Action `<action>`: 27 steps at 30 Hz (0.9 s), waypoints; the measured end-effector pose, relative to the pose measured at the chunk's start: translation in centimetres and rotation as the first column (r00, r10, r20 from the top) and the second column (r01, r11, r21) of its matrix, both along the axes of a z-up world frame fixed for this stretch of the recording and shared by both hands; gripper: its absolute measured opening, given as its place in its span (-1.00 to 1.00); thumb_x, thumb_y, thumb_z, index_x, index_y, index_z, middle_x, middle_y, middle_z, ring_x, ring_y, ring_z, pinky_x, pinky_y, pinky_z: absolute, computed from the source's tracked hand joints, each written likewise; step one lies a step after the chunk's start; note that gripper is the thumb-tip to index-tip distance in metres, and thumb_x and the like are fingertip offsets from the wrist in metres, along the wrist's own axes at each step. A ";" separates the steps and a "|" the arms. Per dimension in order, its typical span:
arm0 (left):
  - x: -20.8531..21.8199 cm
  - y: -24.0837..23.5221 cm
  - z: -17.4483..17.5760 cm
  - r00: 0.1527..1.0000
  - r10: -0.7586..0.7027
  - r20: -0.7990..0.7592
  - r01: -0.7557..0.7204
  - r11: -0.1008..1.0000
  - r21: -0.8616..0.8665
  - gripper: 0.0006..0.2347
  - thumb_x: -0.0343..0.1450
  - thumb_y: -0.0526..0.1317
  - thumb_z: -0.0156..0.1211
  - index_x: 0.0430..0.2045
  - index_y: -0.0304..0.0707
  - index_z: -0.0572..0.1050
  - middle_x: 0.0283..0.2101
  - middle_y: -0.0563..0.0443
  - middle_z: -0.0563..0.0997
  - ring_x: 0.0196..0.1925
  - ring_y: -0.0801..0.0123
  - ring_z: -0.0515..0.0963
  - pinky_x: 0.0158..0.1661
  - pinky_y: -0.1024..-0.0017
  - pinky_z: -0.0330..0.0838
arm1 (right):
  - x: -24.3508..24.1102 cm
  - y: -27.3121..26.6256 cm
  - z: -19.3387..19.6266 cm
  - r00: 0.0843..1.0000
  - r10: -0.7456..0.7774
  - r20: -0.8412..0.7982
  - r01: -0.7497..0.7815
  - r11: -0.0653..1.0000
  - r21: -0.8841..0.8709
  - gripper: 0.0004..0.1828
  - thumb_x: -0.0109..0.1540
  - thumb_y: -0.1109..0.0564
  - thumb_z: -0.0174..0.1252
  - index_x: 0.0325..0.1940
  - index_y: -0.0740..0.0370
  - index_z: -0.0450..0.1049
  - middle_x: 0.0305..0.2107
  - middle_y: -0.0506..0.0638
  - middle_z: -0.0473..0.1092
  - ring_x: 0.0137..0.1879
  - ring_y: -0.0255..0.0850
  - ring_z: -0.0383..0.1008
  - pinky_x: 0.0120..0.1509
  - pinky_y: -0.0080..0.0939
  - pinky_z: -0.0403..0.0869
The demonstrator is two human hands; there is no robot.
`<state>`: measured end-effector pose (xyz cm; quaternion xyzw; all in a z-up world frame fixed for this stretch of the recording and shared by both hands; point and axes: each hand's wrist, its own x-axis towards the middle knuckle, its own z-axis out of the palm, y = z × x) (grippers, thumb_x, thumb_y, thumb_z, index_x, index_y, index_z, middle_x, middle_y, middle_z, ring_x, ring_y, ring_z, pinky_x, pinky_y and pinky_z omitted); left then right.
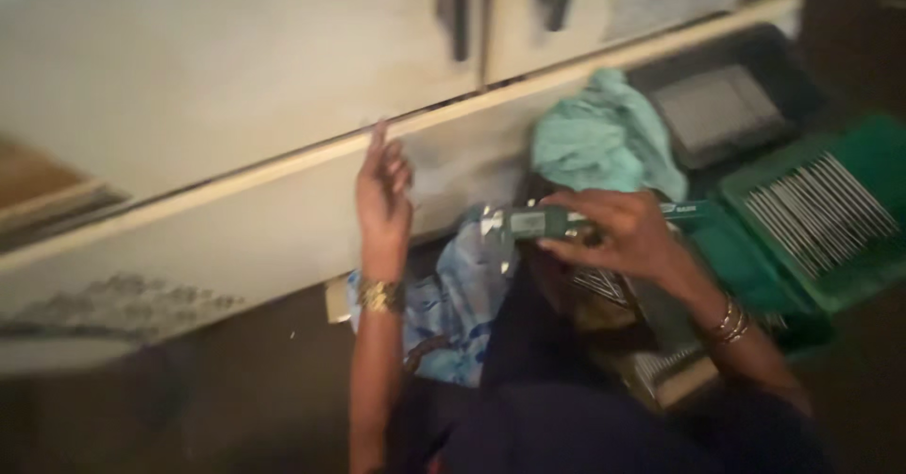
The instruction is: The person retrieves metal rods from a machine, measures them with a digital caliper, and places them into a green tray. The person repeats this process for several rods, occasionally wiping the machine's surface with a cloth.
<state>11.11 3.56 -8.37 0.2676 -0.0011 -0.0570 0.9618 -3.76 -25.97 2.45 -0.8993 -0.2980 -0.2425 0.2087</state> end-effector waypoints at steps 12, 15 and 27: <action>-1.3 -8.9 -8.6 0.948 -0.263 -0.176 0.311 0.883 0.351 -0.71 0.54 -0.12 0.13 0.06 -0.29 0.48 -0.34 0.02 0.57 -0.38 0.47 0.50 -0.41 0.50 0.41 | -5.6 -32.5 -10.8 0.426 -0.898 -0.108 0.890 0.437 -0.128 -0.40 0.34 -0.34 0.33 0.11 0.24 0.62 -0.46 0.11 0.54 -0.28 0.01 0.57 -0.13 0.02 0.50; -1.8 -10.9 -8.0 0.935 -0.317 -0.160 0.354 0.855 0.379 -0.71 0.52 -0.10 0.13 0.04 -0.27 0.48 -0.31 0.04 0.58 -0.33 0.46 0.53 -0.33 0.44 0.47 | -6.1 -36.2 -13.1 0.436 -0.889 -0.141 0.891 0.449 -0.072 -0.37 0.31 -0.35 0.34 0.03 0.30 0.63 -0.39 0.19 0.52 -0.21 0.09 0.57 -0.06 0.06 0.51; -7.5 -17.9 -2.1 0.893 -0.450 -0.024 0.415 0.799 0.436 -0.61 0.52 -0.08 0.12 0.13 -0.43 0.47 0.08 -0.04 0.54 0.12 0.33 0.52 0.13 0.29 0.49 | -3.9 -15.4 -6.5 0.741 -0.546 -0.390 0.645 0.740 0.189 -0.66 0.37 0.01 0.14 0.22 0.07 0.52 0.08 0.09 0.50 0.10 -0.07 0.55 0.13 -0.08 0.54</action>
